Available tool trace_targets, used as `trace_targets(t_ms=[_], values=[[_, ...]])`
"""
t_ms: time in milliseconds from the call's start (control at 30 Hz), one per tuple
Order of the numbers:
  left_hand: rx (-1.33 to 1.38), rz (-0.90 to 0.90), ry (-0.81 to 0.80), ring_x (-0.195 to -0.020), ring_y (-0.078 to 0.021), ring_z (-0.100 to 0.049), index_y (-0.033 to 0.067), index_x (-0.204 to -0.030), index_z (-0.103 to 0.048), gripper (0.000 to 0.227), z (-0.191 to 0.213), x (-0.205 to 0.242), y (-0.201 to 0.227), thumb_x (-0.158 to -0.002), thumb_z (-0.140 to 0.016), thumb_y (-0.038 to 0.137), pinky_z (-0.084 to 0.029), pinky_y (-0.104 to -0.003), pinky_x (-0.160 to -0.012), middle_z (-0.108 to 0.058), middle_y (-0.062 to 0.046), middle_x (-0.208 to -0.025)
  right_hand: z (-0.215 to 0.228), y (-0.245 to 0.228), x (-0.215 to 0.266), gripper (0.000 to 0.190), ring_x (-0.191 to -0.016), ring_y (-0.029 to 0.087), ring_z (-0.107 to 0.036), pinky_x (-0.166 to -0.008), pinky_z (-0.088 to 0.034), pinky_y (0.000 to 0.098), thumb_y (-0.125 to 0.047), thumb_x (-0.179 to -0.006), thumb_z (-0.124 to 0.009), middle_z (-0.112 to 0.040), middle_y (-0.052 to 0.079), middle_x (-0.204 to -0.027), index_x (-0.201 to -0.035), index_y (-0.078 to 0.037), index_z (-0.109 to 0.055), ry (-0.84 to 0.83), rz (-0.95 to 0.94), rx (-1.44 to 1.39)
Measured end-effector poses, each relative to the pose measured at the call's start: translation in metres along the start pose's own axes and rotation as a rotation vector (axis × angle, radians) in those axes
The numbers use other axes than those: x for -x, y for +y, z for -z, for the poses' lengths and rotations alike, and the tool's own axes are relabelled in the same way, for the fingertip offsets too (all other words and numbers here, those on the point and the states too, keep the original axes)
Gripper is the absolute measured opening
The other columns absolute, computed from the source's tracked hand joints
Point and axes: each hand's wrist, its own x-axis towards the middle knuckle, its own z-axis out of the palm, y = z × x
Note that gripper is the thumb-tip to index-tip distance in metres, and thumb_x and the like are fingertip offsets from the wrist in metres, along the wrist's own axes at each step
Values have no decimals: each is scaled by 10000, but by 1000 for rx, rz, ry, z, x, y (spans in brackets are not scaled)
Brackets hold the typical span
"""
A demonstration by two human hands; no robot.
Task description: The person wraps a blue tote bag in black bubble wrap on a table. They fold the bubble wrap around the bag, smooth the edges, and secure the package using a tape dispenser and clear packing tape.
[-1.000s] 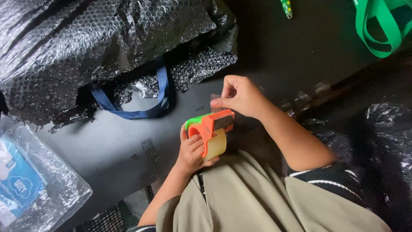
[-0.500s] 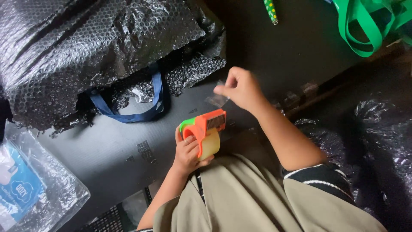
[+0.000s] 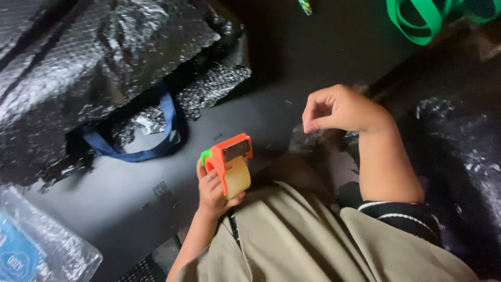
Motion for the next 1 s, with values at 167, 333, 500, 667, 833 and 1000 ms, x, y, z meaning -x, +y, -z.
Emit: trace_targets(t_ms=[167,333,500,667,833,1000], values=[[-10,41,-6,-979,-263,-712,79,-895,-740,399,0,8,-3,-924,-687,473,-229,-751,-1114,-773,-87,-956,-7,6,1,110,-625,179,-713,-637,-580,313,-124,-740,-899,-778,56,-660,-759,-103,-793,-215,-124,335],[-35,92,-2,-966,-247,-699,104,-853,-764,381,-2,16,-2,-877,-714,480,-253,-751,-1134,-772,-63,-917,-30,36,-16,128,-731,180,-745,-717,-588,317,-183,-785,-874,-788,29,-763,-797,-115,-767,-281,-180,470],[-18,113,12,-985,-222,-689,123,-857,-773,398,-2,17,-2,-883,-704,515,-246,-738,-1144,-775,-49,-936,-45,61,-25,151,-768,189,-765,-699,-578,332,-248,-782,-862,-767,-12,-749,-784,-163,-738,-226,-146,734],[-2,121,-29,-1032,-234,-679,146,-919,-770,388,2,4,4,-901,-672,521,-204,-728,-1171,-769,-47,-995,-66,85,-24,232,-760,272,-746,-682,-607,411,-373,-790,-845,-717,1,-735,-762,-215,-678,-57,-165,1035],[22,149,-91,-1133,-263,-665,142,-970,-755,336,9,-3,11,-912,-670,462,-162,-726,-1186,-764,-72,-1093,-63,60,-12,494,-908,349,-706,-767,-601,479,-413,-649,-936,-612,58,-928,-918,-168,-602,148,-143,1090],[-9,186,-131,-1218,-339,-611,121,-1055,-711,316,5,8,10,-923,-674,406,-132,-754,-1185,-725,-104,-1191,-66,11,-2,407,-828,361,-705,-726,-573,466,-196,-752,-908,-688,124,-899,-1048,-72,-657,295,159,638]])
